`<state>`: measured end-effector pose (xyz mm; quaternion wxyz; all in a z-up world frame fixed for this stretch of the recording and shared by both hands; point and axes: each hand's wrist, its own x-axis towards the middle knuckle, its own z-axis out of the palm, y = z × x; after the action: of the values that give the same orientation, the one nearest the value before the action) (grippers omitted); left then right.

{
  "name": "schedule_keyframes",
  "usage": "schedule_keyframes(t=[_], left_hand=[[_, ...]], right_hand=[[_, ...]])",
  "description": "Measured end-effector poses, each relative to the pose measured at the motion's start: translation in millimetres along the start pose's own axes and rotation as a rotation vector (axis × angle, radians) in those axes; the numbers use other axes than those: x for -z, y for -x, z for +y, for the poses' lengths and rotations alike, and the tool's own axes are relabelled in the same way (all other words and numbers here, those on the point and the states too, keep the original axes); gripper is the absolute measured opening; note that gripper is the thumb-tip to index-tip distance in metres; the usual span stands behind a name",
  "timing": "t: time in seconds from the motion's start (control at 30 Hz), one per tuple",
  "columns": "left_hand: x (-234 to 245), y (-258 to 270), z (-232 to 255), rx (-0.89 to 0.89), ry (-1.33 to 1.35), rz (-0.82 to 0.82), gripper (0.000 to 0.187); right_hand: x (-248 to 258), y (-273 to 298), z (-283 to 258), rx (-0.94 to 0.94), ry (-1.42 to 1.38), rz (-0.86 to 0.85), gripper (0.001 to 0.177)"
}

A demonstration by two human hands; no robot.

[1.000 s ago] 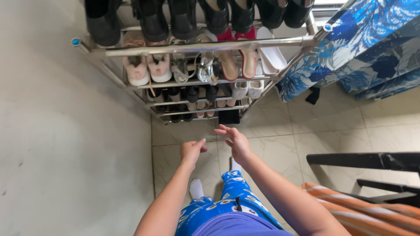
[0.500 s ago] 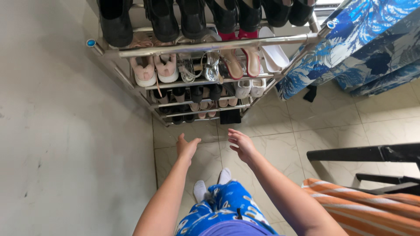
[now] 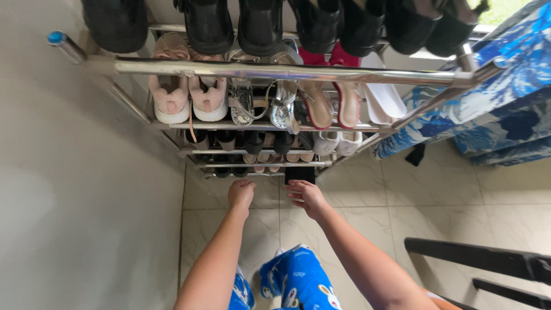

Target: The person wipes the metal bars of a multi-tier shoe rack using a white cloth. They move the rack slightly to access different sections and continue wiping the horizontal bars across multiple shelves.

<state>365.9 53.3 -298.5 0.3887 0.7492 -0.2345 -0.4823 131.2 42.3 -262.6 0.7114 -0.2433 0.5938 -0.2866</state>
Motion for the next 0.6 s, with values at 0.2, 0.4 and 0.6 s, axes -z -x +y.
schedule_keyframes(t=[0.2, 0.4, 0.6], left_hand=[[-29, -106, -61, -0.07, -0.21, -0.013, 0.029], [-69, -238, -156, -0.179, -0.156, -0.037, 0.061], [-112, -323, -203, -0.109, 0.176, -0.177, 0.08]], right_hand=[[13, -134, 53, 0.017, 0.03, 0.079, 0.034], [20, -270, 114, 0.235, 0.192, 0.1, 0.037], [11, -354, 139, 0.335, 0.179, -0.012, 0.05]])
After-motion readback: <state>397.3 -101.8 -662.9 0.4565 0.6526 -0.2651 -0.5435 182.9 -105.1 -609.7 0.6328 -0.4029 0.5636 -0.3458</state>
